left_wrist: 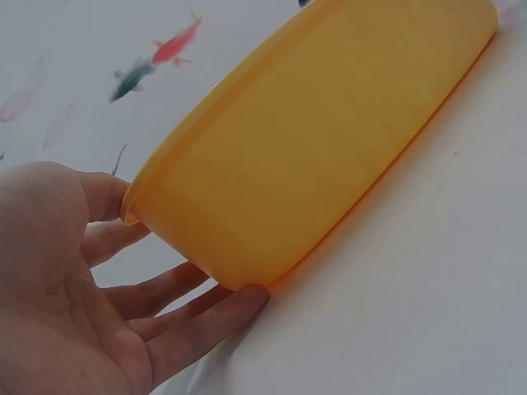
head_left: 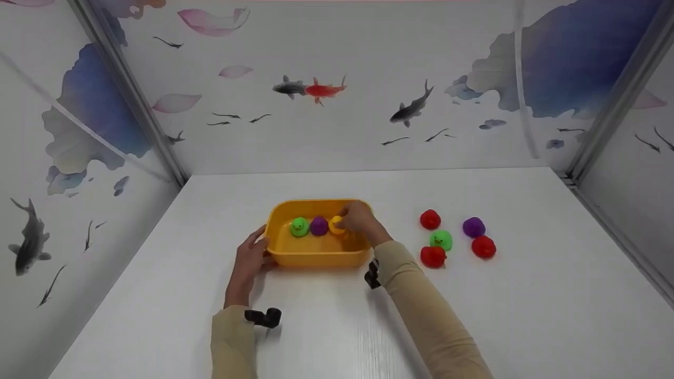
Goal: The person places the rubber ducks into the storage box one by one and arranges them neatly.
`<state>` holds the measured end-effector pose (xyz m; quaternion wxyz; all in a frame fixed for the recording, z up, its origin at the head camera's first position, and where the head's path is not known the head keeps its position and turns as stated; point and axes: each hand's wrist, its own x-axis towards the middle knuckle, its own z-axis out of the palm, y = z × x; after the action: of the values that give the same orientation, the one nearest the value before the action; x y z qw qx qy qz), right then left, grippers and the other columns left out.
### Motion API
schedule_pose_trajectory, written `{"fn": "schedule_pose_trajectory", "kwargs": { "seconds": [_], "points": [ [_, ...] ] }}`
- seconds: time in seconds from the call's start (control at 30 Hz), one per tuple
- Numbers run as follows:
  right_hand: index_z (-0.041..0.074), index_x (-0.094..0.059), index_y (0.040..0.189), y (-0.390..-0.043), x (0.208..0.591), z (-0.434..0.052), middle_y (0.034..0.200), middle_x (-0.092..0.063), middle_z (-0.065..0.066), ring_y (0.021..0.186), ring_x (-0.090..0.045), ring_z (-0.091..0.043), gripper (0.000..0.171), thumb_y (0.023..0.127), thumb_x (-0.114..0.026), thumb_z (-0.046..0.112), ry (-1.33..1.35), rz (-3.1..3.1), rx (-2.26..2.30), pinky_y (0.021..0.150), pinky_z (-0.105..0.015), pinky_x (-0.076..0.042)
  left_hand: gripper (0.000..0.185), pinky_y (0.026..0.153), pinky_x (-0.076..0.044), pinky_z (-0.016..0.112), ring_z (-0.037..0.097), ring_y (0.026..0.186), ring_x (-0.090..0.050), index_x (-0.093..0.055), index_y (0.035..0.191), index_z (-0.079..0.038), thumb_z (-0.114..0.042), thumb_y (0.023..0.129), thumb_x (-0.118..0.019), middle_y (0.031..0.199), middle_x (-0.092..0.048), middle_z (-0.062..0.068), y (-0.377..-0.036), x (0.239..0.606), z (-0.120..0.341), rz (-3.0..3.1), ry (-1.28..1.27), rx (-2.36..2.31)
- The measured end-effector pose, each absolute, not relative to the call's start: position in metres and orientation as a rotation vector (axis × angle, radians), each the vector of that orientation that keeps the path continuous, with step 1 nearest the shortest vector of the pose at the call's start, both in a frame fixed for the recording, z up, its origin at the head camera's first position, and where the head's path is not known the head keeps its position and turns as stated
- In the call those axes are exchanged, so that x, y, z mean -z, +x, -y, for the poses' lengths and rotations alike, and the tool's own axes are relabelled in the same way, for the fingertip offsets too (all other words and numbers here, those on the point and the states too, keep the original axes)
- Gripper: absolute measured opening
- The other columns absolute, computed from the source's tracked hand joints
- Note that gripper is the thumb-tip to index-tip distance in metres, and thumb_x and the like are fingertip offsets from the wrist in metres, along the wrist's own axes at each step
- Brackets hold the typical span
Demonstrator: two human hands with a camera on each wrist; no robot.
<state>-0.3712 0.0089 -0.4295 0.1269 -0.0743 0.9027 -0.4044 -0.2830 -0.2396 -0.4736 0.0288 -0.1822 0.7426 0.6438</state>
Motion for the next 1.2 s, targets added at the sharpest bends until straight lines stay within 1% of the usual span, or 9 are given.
{"fn": "schedule_pose_trajectory", "kwargs": {
  "seconds": [0.27, 0.43, 0.53, 0.63, 0.73, 0.8, 0.87, 1.03, 1.2],
  "points": [
    [-0.002, -0.069, 0.120, -0.373, 0.431, -0.010, 0.120, -0.069, -0.016, 0.095, -0.057, -0.020, 0.031, 0.092, -0.071, 0.011, -0.185, -2.619, 1.209, 0.096, -0.037, -0.054, 0.051, 0.095, -0.058, 0.034, 0.022, 0.107, -0.062, -0.033, 0.157, -0.029, -0.032, 0.107, -0.042, 0.144, -0.056, 0.012, -0.285, 0.471, 0.238, -2.286, -0.539, -1.999],
    [-0.002, -0.069, 0.121, -0.372, 0.431, -0.010, 0.119, -0.070, -0.014, 0.092, -0.056, -0.019, 0.031, 0.093, -0.070, 0.011, -0.173, -2.652, 1.160, 0.091, -0.035, -0.055, 0.051, 0.091, -0.059, 0.032, 0.021, 0.104, -0.063, -0.034, 0.157, -0.028, -0.031, 0.107, -0.043, 0.145, -0.056, 0.012, -0.283, 0.471, 0.236, -2.291, -0.516, -2.014],
    [-0.001, -0.069, 0.123, -0.372, 0.430, -0.010, 0.121, -0.069, -0.014, 0.092, -0.056, -0.020, 0.033, 0.092, -0.070, 0.011, -0.164, -2.653, 1.149, 0.093, -0.035, -0.055, 0.050, 0.088, -0.060, 0.031, 0.020, 0.103, -0.064, -0.035, 0.157, -0.028, -0.030, 0.107, -0.043, 0.146, -0.056, 0.012, -0.282, 0.472, 0.235, -2.290, -0.508, -2.032],
    [-0.001, -0.067, 0.125, -0.372, 0.429, -0.012, 0.126, -0.067, -0.014, 0.100, -0.058, -0.022, 0.036, 0.092, -0.071, 0.012, -0.154, -2.606, 1.181, 0.099, -0.037, -0.054, 0.050, 0.087, -0.060, 0.031, 0.019, 0.102, -0.064, -0.034, 0.157, -0.027, -0.030, 0.108, -0.042, 0.146, -0.055, 0.013, -0.281, 0.471, 0.235, -2.286, -0.512, -2.033],
    [-0.001, -0.064, 0.129, -0.371, 0.426, -0.016, 0.134, -0.064, -0.015, 0.115, -0.060, -0.026, 0.040, 0.092, -0.071, 0.013, -0.179, -2.578, 1.205, 0.106, -0.040, -0.051, 0.050, 0.087, -0.060, 0.030, 0.019, 0.101, -0.065, -0.034, 0.157, -0.028, -0.030, 0.107, -0.043, 0.143, -0.058, 0.013, -0.283, 0.471, 0.234, -2.283, -0.524, -2.027],
    [-0.001, -0.062, 0.132, -0.369, 0.421, -0.021, 0.138, -0.061, -0.016, 0.124, -0.058, -0.029, 0.043, 0.093, -0.070, 0.015, -0.224, -2.594, 1.192, 0.110, -0.042, -0.048, 0.051, 0.088, -0.060, 0.030, 0.020, 0.101, -0.065, -0.033, 0.157, -0.028, -0.030, 0.108, -0.043, 0.142, -0.058, 0.014, -0.284, 0.471, 0.234, -2.281, -0.518, -2.023],
    [0.000, -0.060, 0.134, -0.366, 0.416, -0.025, 0.142, -0.058, -0.016, 0.131, -0.055, -0.031, 0.046, 0.093, -0.070, 0.018, -0.270, -2.611, 1.172, 0.112, -0.043, -0.046, 0.051, 0.089, -0.060, 0.030, 0.020, 0.102, -0.064, -0.034, 0.157, -0.030, -0.031, 0.107, -0.043, 0.140, -0.059, 0.012, -0.285, 0.470, 0.233, -2.284, -0.528, -2.014],
    [0.004, -0.058, 0.138, -0.355, 0.401, -0.038, 0.145, -0.055, -0.016, 0.132, -0.054, -0.031, 0.048, 0.095, -0.069, 0.022, -0.339, -2.569, 1.194, 0.111, -0.042, -0.048, 0.051, 0.091, -0.059, 0.031, 0.020, 0.104, -0.064, -0.032, 0.158, -0.029, -0.032, 0.108, -0.041, 0.142, -0.058, 0.013, -0.282, 0.470, 0.236, -2.305, -0.537, -1.995],
    [0.008, -0.052, 0.145, -0.340, 0.392, -0.058, 0.150, -0.051, -0.013, 0.137, -0.051, -0.031, 0.054, 0.095, -0.069, 0.019, -0.322, -2.540, 1.294, 0.111, -0.042, -0.048, 0.051, 0.092, -0.059, 0.031, 0.018, 0.101, -0.065, -0.031, 0.158, -0.027, -0.030, 0.108, -0.040, 0.144, -0.057, 0.015, -0.279, 0.471, 0.239, -2.317, -0.521, -1.987]
  ]
}}
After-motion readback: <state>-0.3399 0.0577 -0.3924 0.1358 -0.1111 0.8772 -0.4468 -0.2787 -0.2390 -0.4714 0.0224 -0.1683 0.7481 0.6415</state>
